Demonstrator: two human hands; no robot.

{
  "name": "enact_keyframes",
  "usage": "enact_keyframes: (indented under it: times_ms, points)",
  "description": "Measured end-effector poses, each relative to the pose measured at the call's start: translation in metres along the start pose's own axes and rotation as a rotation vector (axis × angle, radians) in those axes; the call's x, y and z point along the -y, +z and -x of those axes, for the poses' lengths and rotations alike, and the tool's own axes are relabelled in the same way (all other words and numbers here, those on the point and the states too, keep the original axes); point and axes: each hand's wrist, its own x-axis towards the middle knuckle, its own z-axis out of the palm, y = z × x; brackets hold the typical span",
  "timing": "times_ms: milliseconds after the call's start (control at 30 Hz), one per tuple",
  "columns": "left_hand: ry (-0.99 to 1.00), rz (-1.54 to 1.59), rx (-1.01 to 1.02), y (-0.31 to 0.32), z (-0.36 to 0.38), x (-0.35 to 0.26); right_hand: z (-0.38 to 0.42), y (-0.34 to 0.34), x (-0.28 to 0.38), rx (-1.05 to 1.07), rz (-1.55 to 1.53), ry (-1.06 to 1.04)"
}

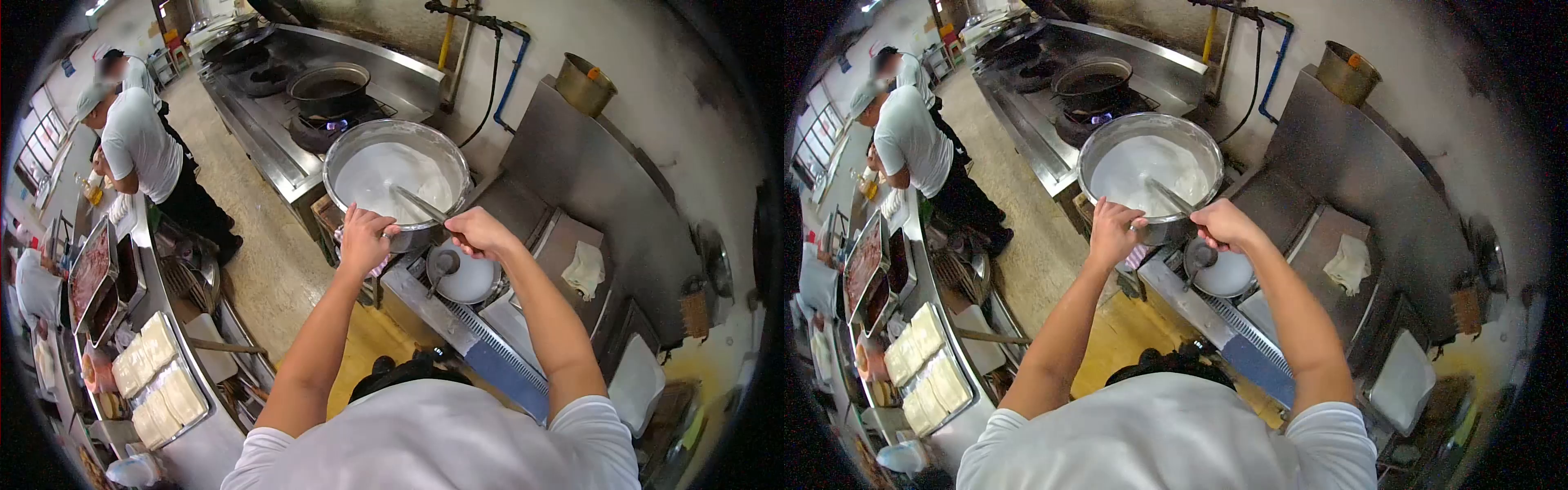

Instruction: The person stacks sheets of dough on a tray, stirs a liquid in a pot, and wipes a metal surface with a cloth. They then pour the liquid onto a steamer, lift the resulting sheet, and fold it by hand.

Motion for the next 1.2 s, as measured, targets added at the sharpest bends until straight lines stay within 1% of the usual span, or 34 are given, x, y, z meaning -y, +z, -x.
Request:
enact_keyframes:
  times_ms: [67, 200, 300, 333, 433, 467, 567, 600, 700, 733, 833, 967, 1000, 1067, 1100, 1133, 1200]
  points:
    - [-0.002, 0.007, 0.009, -0.001, 0.001, 0.001, 0.006, 0.003, -0.012, -0.004, -0.079, -0.028]
    - [0.006, 0.009, 0.014, -0.001, 0.001, 0.002, 0.026, 0.011, -0.031, -0.033, -0.104, -0.113]
    - [0.02, 0.018, -0.018, 0.0, 0.0, 0.002, 0.04, 0.02, -0.048, -0.118, -0.042, -0.184]
    - [0.025, 0.026, -0.033, 0.0, 0.001, 0.001, 0.044, 0.021, -0.053, -0.151, 0.049, -0.174]
    - [0.066, 0.014, -0.047, -0.002, 0.001, 0.002, 0.046, 0.031, -0.08, -0.255, 0.172, -0.358]
    - [0.05, 0.022, -0.043, -0.002, 0.001, 0.001, 0.049, 0.033, -0.087, -0.289, 0.224, -0.351]
    - [0.056, 0.039, -0.04, 0.001, 0.003, 0.006, 0.056, 0.049, -0.103, -0.534, 0.398, -0.466]
    - [0.062, 0.05, -0.061, 0.002, 0.004, 0.005, 0.062, 0.051, -0.099, -0.535, 0.46, -0.45]
    - [0.075, 0.033, -0.081, 0.004, 0.004, 0.005, 0.058, 0.055, -0.11, -0.71, 0.638, -0.467]
    - [0.068, 0.036, -0.089, 0.005, 0.005, 0.005, 0.062, 0.054, -0.101, -0.701, 0.711, -0.426]
    - [0.055, 0.013, -0.084, 0.005, 0.006, 0.002, 0.066, 0.052, -0.075, -0.745, 0.827, -0.425]
    - [0.043, -0.013, -0.04, 0.004, 0.006, 0.0, 0.065, 0.049, -0.036, -0.663, 0.829, -0.295]
    - [0.017, -0.021, 0.019, 0.001, 0.005, -0.003, 0.062, 0.047, -0.031, -0.659, 0.802, -0.345]
    - [0.017, -0.066, 0.018, 0.001, 0.006, -0.007, 0.056, 0.044, -0.027, -0.653, 0.748, -0.445]
    - [0.018, -0.087, 0.018, 0.002, 0.007, -0.01, 0.049, 0.043, -0.029, -0.68, 0.75, -0.546]
    - [0.001, -0.116, 0.08, 0.002, 0.007, -0.011, 0.055, 0.045, -0.024, -0.691, 0.699, -0.567]
    - [0.031, -0.138, -0.038, 0.021, 0.017, -0.012, 0.057, 0.043, -0.031, -0.696, 0.617, -0.639]
